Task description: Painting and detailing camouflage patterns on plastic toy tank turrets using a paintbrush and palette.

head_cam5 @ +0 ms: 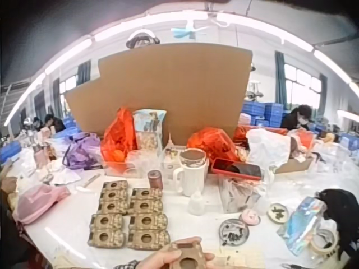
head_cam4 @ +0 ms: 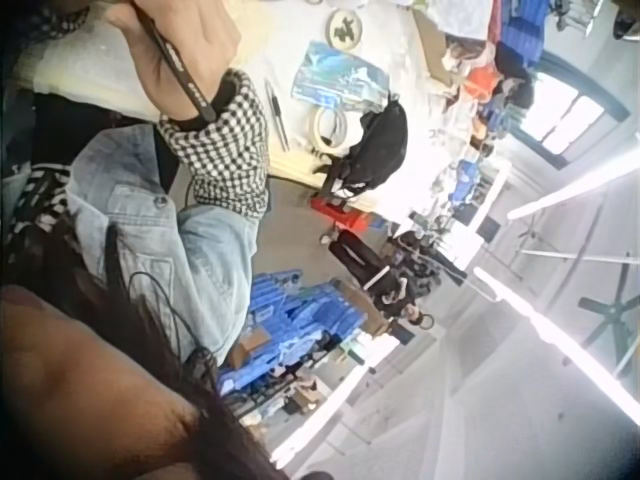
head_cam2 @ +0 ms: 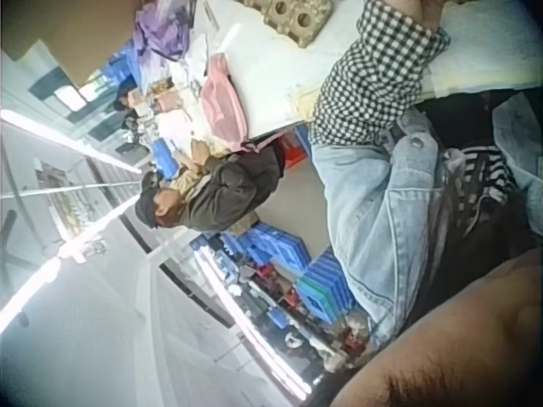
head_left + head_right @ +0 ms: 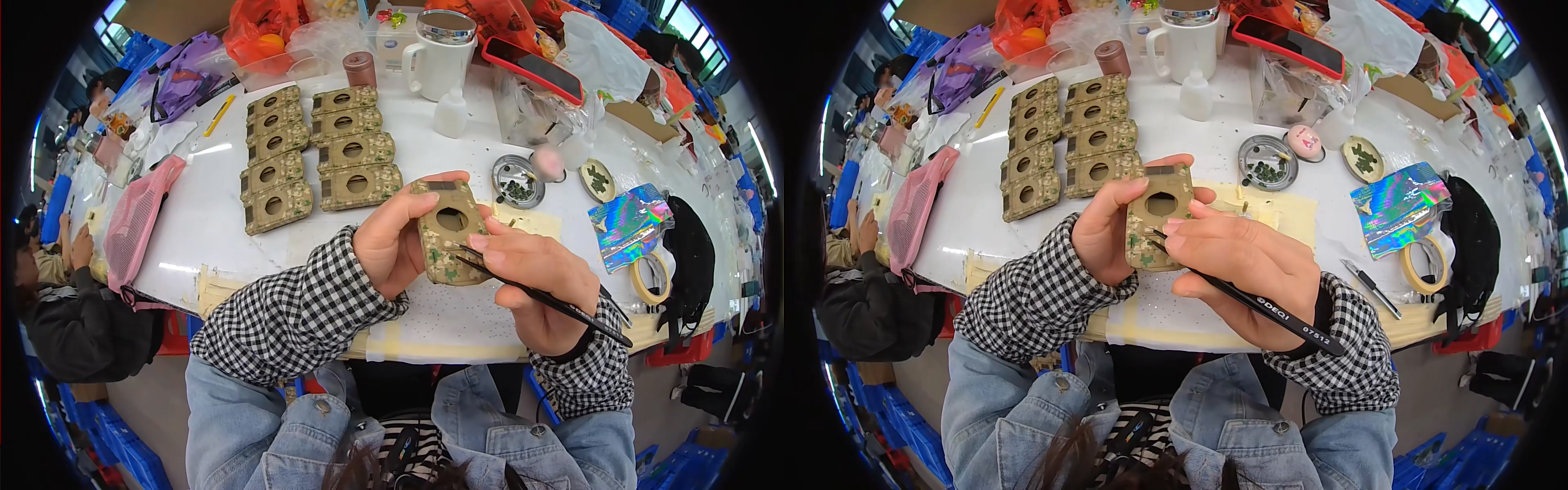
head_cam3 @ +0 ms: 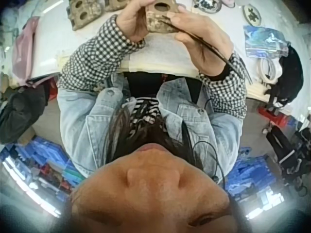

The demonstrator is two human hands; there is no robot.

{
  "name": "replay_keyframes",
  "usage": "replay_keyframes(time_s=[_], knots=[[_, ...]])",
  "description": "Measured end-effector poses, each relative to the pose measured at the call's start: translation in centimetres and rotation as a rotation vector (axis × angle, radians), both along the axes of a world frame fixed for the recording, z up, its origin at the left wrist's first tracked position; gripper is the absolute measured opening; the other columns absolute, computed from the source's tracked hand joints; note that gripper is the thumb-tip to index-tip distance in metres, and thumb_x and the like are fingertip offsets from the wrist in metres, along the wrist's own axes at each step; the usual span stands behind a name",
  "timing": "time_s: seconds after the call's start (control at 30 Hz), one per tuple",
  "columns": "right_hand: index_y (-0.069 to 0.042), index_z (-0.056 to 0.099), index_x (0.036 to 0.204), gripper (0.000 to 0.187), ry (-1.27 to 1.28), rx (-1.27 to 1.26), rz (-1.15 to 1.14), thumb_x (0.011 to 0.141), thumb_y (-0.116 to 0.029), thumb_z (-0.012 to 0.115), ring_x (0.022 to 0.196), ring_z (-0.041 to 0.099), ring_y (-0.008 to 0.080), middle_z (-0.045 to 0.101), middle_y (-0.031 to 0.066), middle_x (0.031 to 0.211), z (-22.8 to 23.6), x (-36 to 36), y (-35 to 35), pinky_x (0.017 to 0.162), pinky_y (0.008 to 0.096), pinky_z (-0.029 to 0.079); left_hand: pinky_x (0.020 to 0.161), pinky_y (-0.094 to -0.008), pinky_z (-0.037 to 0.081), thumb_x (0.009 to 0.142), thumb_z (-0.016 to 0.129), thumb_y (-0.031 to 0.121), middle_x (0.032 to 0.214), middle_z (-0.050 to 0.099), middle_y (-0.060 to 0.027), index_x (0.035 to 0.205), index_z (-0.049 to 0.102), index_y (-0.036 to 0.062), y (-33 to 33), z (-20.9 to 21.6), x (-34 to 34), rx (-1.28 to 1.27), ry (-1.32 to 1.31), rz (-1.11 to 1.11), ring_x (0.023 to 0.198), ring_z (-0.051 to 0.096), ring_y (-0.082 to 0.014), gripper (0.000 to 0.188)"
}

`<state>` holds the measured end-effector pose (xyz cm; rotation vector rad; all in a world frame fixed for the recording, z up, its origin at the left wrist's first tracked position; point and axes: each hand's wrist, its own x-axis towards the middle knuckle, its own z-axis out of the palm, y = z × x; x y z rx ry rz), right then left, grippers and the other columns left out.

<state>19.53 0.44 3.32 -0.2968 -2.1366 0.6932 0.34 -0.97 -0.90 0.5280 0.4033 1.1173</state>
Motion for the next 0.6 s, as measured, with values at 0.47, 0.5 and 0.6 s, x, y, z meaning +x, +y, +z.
replay_keyframes(time_s=[0.47, 0.5, 0.6], knots=[[0.001, 0.057, 0.102, 0.027, 0.058, -0.063, 0.005, 0.079, -0.011, 0.066, 0.095, 0.061, 0.0300, 0.063, 0.0178, 0.099, -0.33, 0.18, 0.05, 0.090, 0.0443, 0.047, 0.094, -0.0398, 0.042, 0.089, 0.040, 0.030, 0.119, 0.051, -0.0195, 0.133, 0.030, 0.0040, -0.13, 0.39, 0.23, 0.010, 0.112, 0.025, 0.109, 0.052, -0.0281, 0.052], [0.000, 0.057, 0.102, 0.027, 0.057, -0.055, -0.007, 0.079, -0.011, 0.065, 0.095, 0.061, 0.0301, 0.063, 0.0176, 0.099, -0.21, 0.31, 0.03, 0.089, 0.0444, 0.047, 0.094, -0.0396, 0.043, 0.089, 0.040, 0.031, 0.118, 0.051, -0.0189, 0.132, 0.031, 0.0042, -0.08, 0.49, 0.32, 0.013, 0.121, 0.030, 0.108, 0.053, -0.0278, 0.052], [0.000, 0.056, 0.102, 0.026, 0.079, -0.015, -0.034, 0.081, -0.012, 0.064, 0.094, 0.061, 0.0303, 0.062, 0.0174, 0.099, 0.09, 0.54, 0.01, 0.089, 0.0446, 0.047, 0.093, -0.0393, 0.043, 0.091, 0.040, 0.033, 0.115, 0.054, -0.0163, 0.131, 0.033, 0.0049, -0.04, 0.75, 0.49, -0.022, 0.181, 0.102, 0.107, 0.053, -0.0255, 0.050]])
